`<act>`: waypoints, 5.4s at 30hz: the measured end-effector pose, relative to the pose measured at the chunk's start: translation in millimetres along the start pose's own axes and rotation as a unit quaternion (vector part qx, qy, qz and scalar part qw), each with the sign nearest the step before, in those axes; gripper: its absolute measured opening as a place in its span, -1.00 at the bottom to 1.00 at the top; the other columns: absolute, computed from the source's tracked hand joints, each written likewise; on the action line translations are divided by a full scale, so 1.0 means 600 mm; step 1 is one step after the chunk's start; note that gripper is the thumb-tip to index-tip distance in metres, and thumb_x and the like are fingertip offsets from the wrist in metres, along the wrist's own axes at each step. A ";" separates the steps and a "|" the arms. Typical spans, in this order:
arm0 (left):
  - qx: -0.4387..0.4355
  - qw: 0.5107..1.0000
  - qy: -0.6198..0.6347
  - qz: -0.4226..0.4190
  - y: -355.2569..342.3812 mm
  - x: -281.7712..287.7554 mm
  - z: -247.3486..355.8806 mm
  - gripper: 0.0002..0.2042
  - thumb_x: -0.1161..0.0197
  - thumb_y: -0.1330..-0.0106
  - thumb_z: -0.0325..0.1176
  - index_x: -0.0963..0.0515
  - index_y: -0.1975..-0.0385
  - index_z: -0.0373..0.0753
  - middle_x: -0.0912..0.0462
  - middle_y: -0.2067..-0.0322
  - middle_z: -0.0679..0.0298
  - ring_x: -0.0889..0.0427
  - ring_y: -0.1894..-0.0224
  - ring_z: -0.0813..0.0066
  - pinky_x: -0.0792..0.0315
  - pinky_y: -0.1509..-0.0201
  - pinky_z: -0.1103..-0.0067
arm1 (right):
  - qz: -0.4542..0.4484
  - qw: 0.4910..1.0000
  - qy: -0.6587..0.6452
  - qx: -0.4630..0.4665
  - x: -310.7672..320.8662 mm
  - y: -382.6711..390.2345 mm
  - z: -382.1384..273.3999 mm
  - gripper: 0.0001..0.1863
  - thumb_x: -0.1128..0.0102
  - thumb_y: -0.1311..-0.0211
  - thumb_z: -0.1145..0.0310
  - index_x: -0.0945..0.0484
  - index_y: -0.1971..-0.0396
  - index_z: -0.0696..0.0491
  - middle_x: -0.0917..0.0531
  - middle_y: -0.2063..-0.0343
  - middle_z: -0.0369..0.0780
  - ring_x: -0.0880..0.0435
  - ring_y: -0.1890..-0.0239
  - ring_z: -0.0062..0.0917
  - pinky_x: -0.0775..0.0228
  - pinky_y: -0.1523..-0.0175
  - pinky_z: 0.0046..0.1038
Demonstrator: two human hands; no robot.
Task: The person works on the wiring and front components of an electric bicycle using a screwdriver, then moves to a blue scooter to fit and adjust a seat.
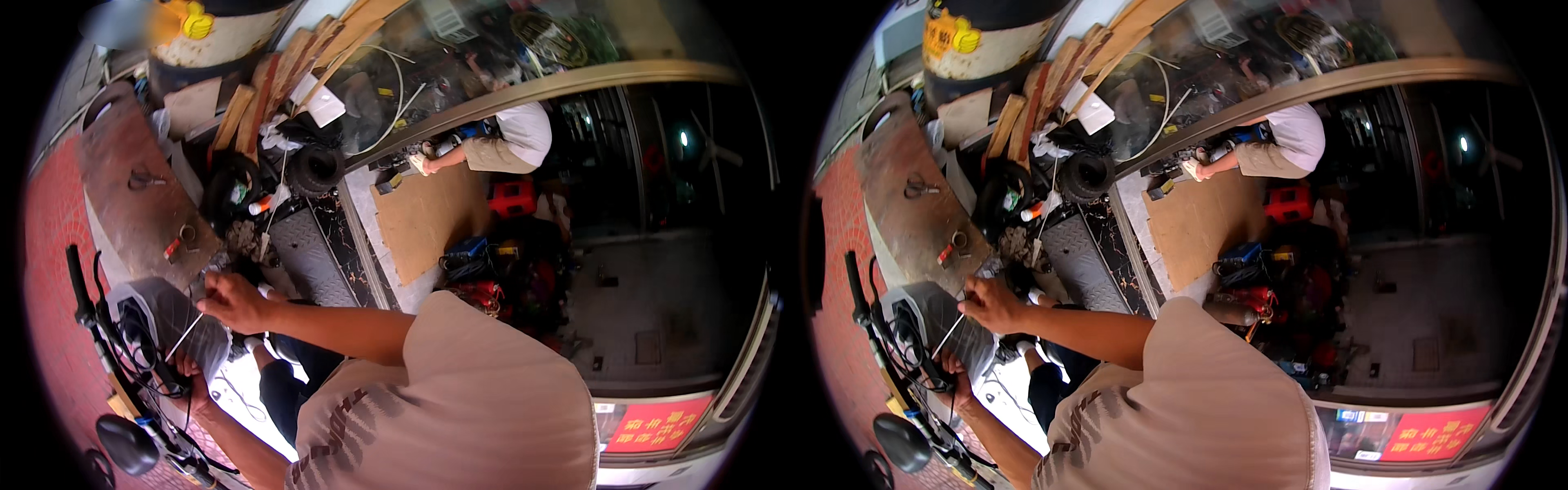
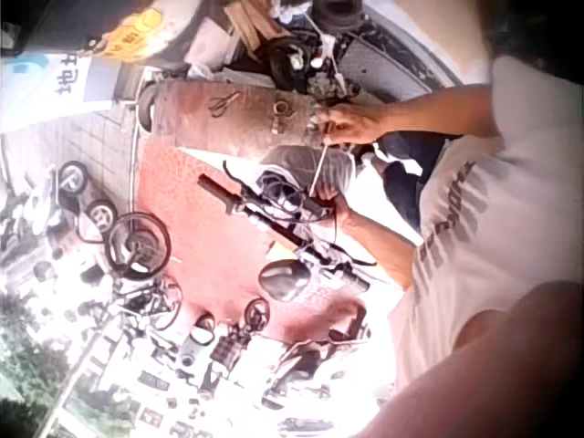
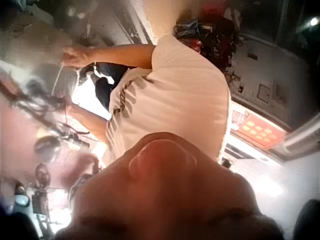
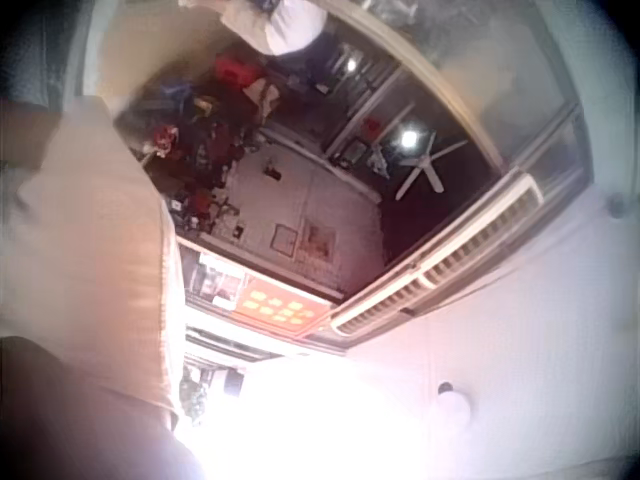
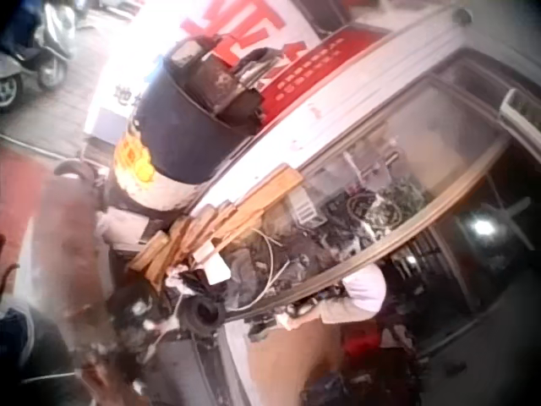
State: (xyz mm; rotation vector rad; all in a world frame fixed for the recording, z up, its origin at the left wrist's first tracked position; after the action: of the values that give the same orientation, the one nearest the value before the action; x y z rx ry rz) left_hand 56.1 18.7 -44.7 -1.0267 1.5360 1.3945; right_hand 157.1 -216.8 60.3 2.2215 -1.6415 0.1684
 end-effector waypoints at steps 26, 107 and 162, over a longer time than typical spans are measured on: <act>0.006 1.000 -0.024 0.006 0.010 -0.001 0.016 -0.62 -0.07 -0.55 -0.21 -0.40 -0.12 -0.43 -0.34 0.35 0.26 -0.21 0.42 0.47 -0.19 0.38 0.56 | -0.057 0.995 0.015 -0.076 -0.006 -0.016 0.002 -0.52 -0.24 -0.39 0.08 -0.61 0.58 0.19 -0.62 0.69 -0.02 -0.63 0.62 -0.26 -0.44 0.39 -0.20; -0.023 0.988 0.132 0.077 0.030 -0.006 -0.002 -0.50 -0.03 -0.52 0.01 -0.56 0.18 -0.44 -0.56 0.41 0.04 -0.40 0.45 0.32 -0.23 0.42 0.48 | -0.359 0.911 0.151 0.138 -0.022 -0.084 -0.119 -0.80 -0.21 -0.40 0.39 -0.63 0.11 0.18 -0.54 0.57 -0.34 -0.48 0.55 -0.53 -0.35 0.31 -0.36; 0.008 0.992 0.107 0.070 0.017 0.026 -0.017 -0.60 -0.17 -0.49 0.06 -0.59 0.17 -0.22 -0.64 0.34 0.06 -0.49 0.52 0.33 -0.21 0.64 0.53 | -0.337 0.776 -0.243 -0.475 -0.027 -0.090 -0.087 -0.68 -0.02 -0.52 0.25 -0.62 0.01 0.16 -0.20 0.72 -0.48 -0.20 0.71 -0.69 -0.31 0.36 -0.41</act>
State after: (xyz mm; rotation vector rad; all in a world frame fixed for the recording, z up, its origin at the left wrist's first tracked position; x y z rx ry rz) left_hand 40.7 8.5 -55.2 -1.1060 1.8031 1.4006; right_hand 209.1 -169.9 91.6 1.8611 -0.6578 -1.2273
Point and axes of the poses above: each hand's wrist, its own y-axis away from the middle knuckle, its own x-axis out of the back of the hand, z = x × y, the point moved 2 cm from there along -y, towards the middle knuckle
